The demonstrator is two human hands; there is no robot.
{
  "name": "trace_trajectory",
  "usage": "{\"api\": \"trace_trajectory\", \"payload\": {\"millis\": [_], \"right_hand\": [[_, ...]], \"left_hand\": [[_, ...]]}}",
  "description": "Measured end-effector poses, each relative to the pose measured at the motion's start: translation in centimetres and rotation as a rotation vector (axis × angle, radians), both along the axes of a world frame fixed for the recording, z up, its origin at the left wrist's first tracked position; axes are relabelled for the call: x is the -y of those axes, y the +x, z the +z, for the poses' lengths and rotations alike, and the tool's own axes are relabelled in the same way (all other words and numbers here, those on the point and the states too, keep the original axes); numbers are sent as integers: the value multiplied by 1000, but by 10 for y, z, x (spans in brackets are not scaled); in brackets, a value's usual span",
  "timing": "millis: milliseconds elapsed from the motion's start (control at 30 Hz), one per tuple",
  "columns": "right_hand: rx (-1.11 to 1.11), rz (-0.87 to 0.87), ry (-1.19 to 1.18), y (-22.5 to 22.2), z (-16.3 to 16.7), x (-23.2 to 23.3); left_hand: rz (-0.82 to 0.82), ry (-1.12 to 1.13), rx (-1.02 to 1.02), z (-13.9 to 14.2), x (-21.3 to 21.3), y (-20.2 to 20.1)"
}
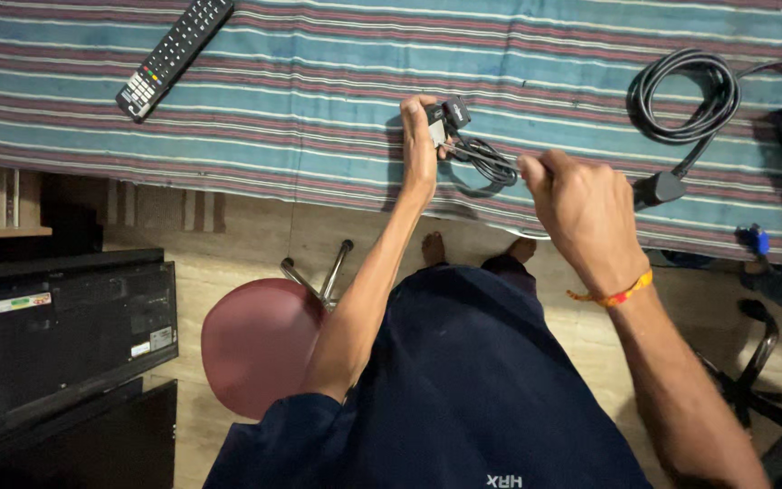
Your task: The person takes a small camera with a mounting bracket from a tool drawer, opens its casing, and uses a screwdriver to work on the internal board and wiring. They then plug the camera's power cable into a power strip and hold the camera as its light turns on.
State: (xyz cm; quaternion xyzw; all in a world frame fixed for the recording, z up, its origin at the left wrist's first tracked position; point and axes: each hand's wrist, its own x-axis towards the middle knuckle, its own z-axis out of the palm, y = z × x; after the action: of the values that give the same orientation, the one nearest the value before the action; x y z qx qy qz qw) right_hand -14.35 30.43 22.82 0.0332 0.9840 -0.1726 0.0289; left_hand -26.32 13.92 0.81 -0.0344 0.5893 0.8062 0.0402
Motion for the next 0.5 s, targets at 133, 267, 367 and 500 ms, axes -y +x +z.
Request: {"api": "trace_trajectory", "payload": {"millis": [133, 267, 367, 500], "right_hand": [[-174, 165, -176, 3, 9, 6], [-343, 258, -349, 7, 18, 9], [-72, 124, -79, 6, 18, 10], [61, 90, 0, 2, 11, 7]], "left_hand": [[6, 47, 17, 3, -1, -1], [9, 53, 7, 9, -2, 1], [1, 41, 18, 13, 0, 3], [6, 68, 46, 14, -1, 1]]}}
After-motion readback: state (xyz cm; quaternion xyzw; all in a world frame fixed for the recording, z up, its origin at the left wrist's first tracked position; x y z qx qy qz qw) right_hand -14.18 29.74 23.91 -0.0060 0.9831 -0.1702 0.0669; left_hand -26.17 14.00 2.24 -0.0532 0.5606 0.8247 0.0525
